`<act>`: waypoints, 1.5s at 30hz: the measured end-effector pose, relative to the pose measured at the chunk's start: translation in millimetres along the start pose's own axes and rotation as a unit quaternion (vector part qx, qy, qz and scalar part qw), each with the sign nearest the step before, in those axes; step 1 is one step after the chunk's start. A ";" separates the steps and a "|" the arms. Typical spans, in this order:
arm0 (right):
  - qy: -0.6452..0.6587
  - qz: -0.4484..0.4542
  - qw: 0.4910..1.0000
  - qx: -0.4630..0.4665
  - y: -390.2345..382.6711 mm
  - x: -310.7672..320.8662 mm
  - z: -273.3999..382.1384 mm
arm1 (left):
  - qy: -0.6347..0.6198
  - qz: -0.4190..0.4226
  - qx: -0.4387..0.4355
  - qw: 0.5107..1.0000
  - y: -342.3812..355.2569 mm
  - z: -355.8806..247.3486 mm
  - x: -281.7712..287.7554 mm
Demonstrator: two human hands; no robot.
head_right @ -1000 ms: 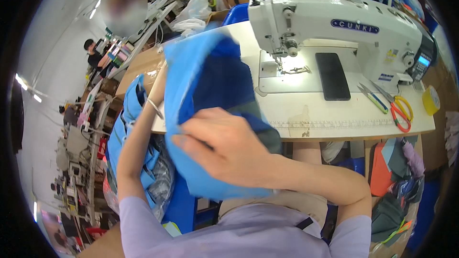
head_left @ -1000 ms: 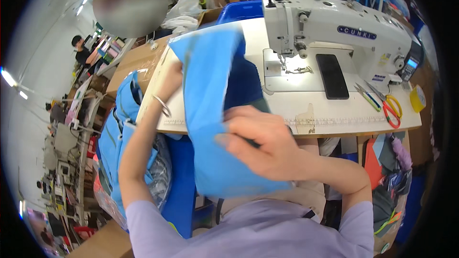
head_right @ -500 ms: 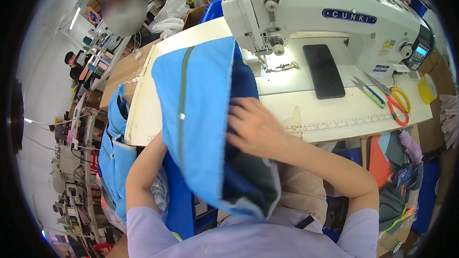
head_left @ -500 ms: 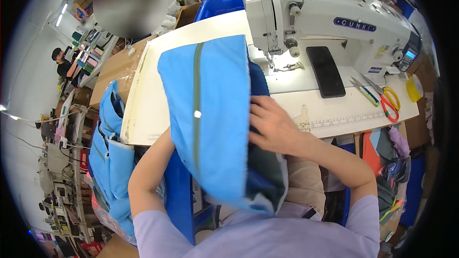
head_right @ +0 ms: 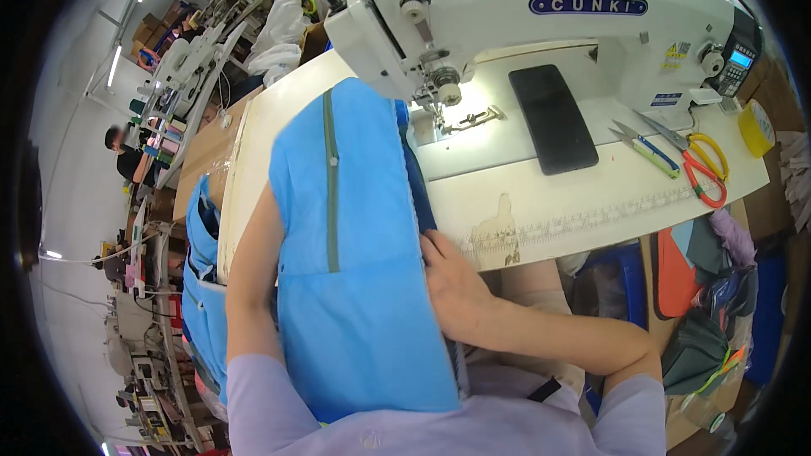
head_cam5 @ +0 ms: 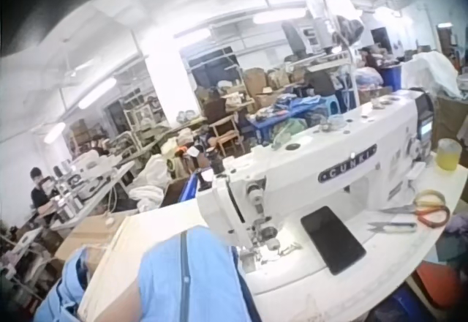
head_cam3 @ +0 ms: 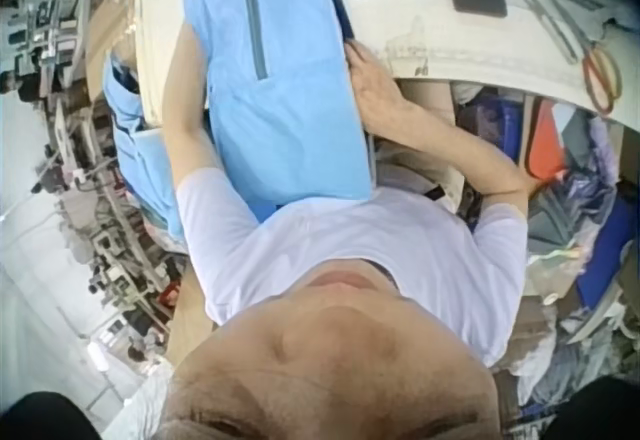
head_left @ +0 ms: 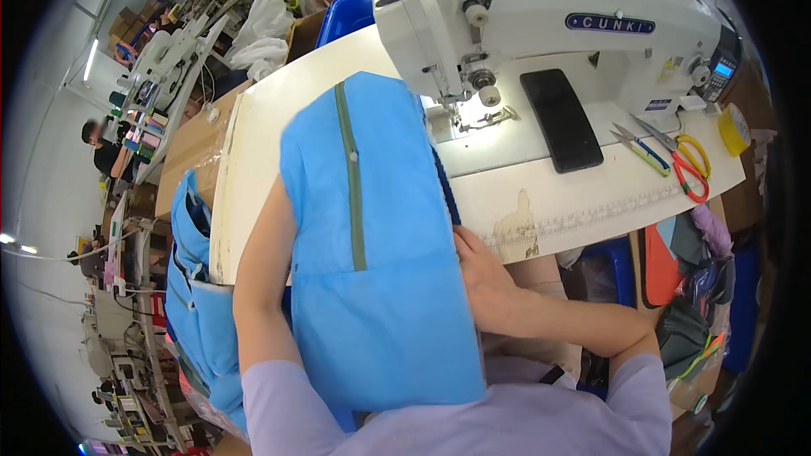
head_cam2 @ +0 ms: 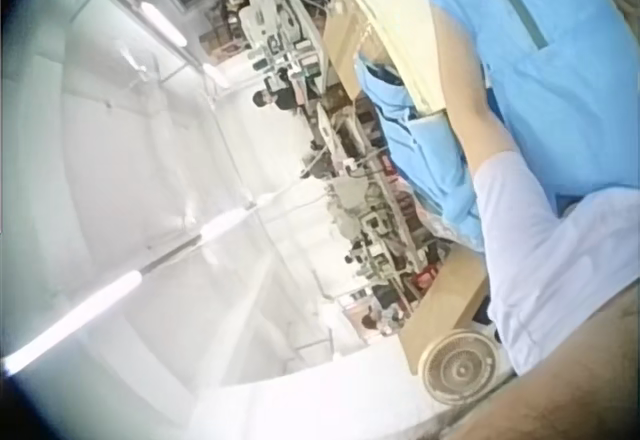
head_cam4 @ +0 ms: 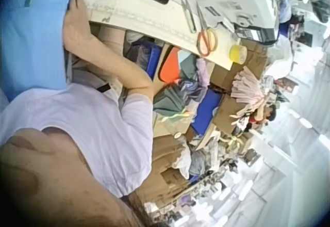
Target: The person operates an industrial sewing machine to stitch a blue and green fabric bag. They guide the bag under the needle, aligning the edges of the fabric and a dark blue mesh strip while the machine sews. The person frequently pauses to adjust the bag's position and ensure the seam is straight.
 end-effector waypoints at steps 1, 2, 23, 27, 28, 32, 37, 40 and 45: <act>-0.010 -0.001 1.000 -0.007 -1.8 -2.0 0.2 | -0.004 0.019 0.008 1.000 1.5 2.6 -7.5; -0.019 0.001 1.000 -0.020 -5.4 -4.8 -1.1 | -0.018 0.047 0.017 0.999 4.8 9.0 -15.9; -0.185 -0.013 0.980 -0.068 3.0 -9.1 20.8 | 0.136 -0.221 -0.208 0.943 -58.0 -226.3 -10.5; -0.221 -0.065 0.970 -0.072 -3.8 -13.4 29.5 | 0.213 -0.099 0.012 0.972 13.5 -136.9 -13.7; -0.221 -0.065 0.970 -0.075 -1.1 -13.1 31.5 | 0.144 -0.095 0.048 0.984 21.6 -114.1 -4.9; -0.230 -0.050 0.970 -0.065 1.9 -14.1 35.7 | 0.110 -0.161 -0.100 0.976 28.7 -106.3 -7.5; -0.172 -0.040 0.984 -0.029 -12.6 -15.5 43.2 | 0.119 -0.115 -0.149 0.975 13.4 -146.5 -22.0; -0.063 -0.088 0.994 -0.028 -17.9 -3.6 33.8 | 0.108 -0.124 -0.183 0.969 8.7 -158.3 -30.6; 0.011 -0.124 0.992 -0.020 -17.8 7.4 20.7 | 0.118 -0.099 -0.185 0.971 12.8 -160.0 -33.0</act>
Point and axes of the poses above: each hand's wrist, its own y-axis towards the middle knuckle, its own x-axis out of the back of the hand, z = x × y, the point moved 9 cm from there along y, towards the middle knuckle, and after that the axes turned 3 degrees about -z, right-handed, at the moved point
